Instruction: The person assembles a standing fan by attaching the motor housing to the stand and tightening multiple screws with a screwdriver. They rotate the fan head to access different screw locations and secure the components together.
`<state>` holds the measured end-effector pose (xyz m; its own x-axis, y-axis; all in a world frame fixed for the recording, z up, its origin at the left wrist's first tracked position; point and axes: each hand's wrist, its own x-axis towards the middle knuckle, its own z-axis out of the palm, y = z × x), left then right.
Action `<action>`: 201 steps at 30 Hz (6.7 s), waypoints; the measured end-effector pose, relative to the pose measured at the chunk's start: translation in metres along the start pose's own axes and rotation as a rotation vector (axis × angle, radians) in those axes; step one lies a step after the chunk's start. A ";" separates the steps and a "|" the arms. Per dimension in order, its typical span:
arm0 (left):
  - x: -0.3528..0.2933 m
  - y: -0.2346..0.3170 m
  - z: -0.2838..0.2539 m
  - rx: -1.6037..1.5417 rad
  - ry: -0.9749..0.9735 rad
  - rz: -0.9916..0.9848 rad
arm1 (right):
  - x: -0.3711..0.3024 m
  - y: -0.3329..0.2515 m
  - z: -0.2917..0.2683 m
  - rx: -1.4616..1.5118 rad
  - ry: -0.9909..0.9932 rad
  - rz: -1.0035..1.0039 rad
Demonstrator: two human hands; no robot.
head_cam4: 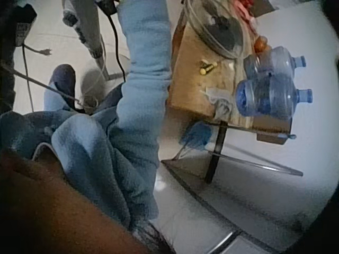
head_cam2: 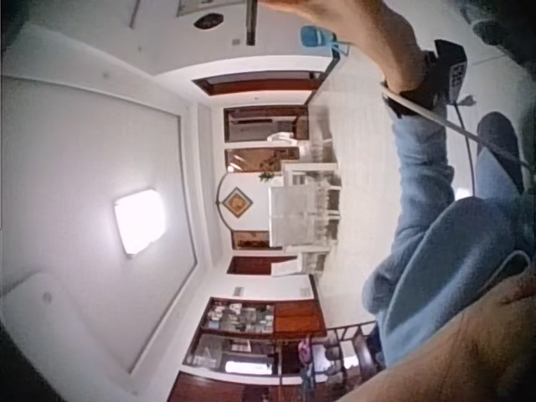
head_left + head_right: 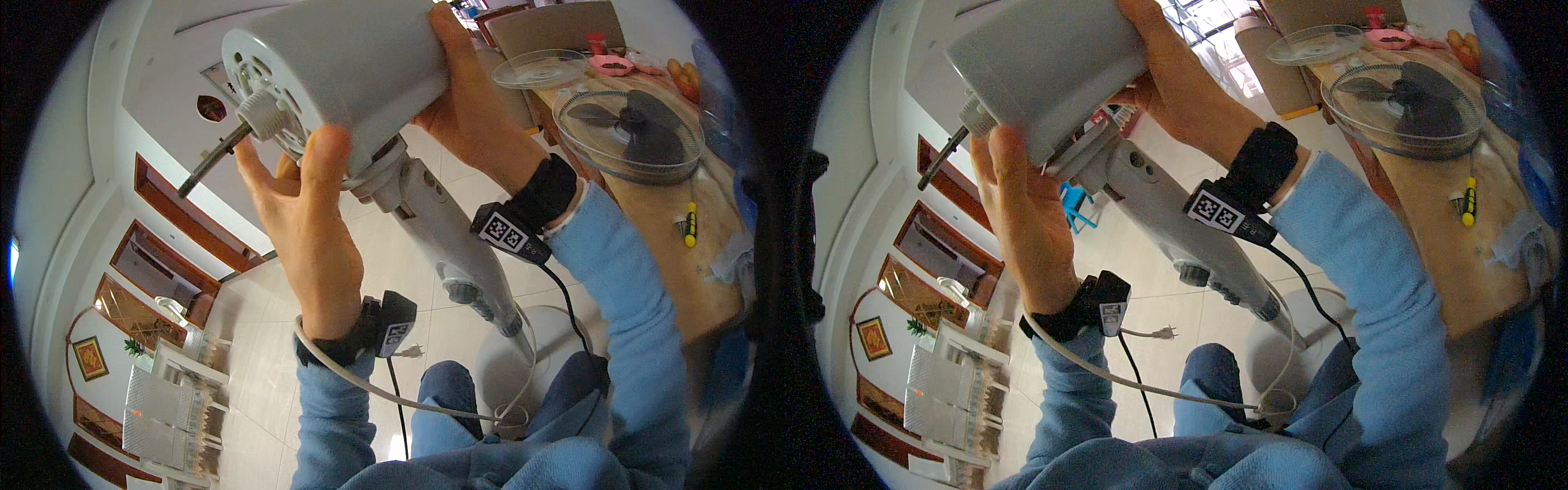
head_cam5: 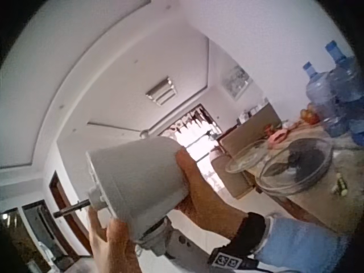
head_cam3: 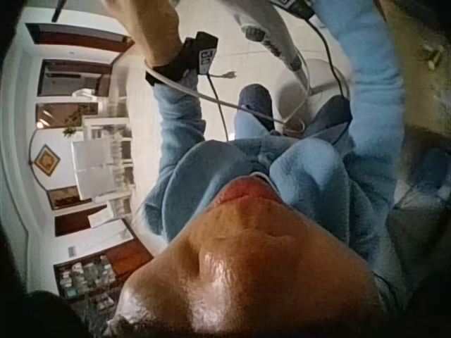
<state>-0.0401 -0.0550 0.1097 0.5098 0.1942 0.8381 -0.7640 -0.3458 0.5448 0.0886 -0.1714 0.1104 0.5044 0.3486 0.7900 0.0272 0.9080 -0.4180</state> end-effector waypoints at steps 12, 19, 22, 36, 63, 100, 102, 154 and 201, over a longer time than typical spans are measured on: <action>0.026 -0.050 -0.040 -0.385 -0.349 -0.091 | 0.006 -0.008 0.017 -0.165 -0.009 -0.135; 0.020 -0.049 -0.040 -0.374 -0.291 -0.049 | -0.005 -0.002 0.020 -0.067 0.000 -0.007; 0.027 -0.060 -0.049 -0.733 -0.531 -0.070 | -0.023 -0.014 0.020 -0.722 0.063 -0.251; 0.052 -0.039 -0.008 -0.926 -0.114 -0.268 | -0.012 -0.027 0.019 -1.733 -0.124 -0.887; 0.038 -0.028 0.001 -0.813 -0.036 -0.357 | -0.040 -0.041 0.047 -0.959 0.258 -0.061; 0.018 -0.034 -0.062 -0.782 -0.431 -1.298 | 0.024 -0.109 0.207 -1.148 1.233 1.240; 0.009 -0.053 -0.071 -0.682 -0.465 -1.241 | 0.027 -0.100 0.203 -1.326 1.380 1.240; -0.032 -0.113 0.109 -1.310 -1.286 -0.406 | 0.060 -0.066 0.220 -1.926 2.000 1.741; -0.033 -0.111 0.128 -1.424 -1.289 -0.351 | 0.077 -0.075 0.225 -1.438 2.079 1.759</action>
<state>0.0787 -0.1403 0.0177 0.1185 -0.8292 0.5463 0.0465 0.5542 0.8311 -0.0689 -0.1605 0.3034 0.1960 -0.8692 -0.4538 -0.9779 -0.1389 -0.1564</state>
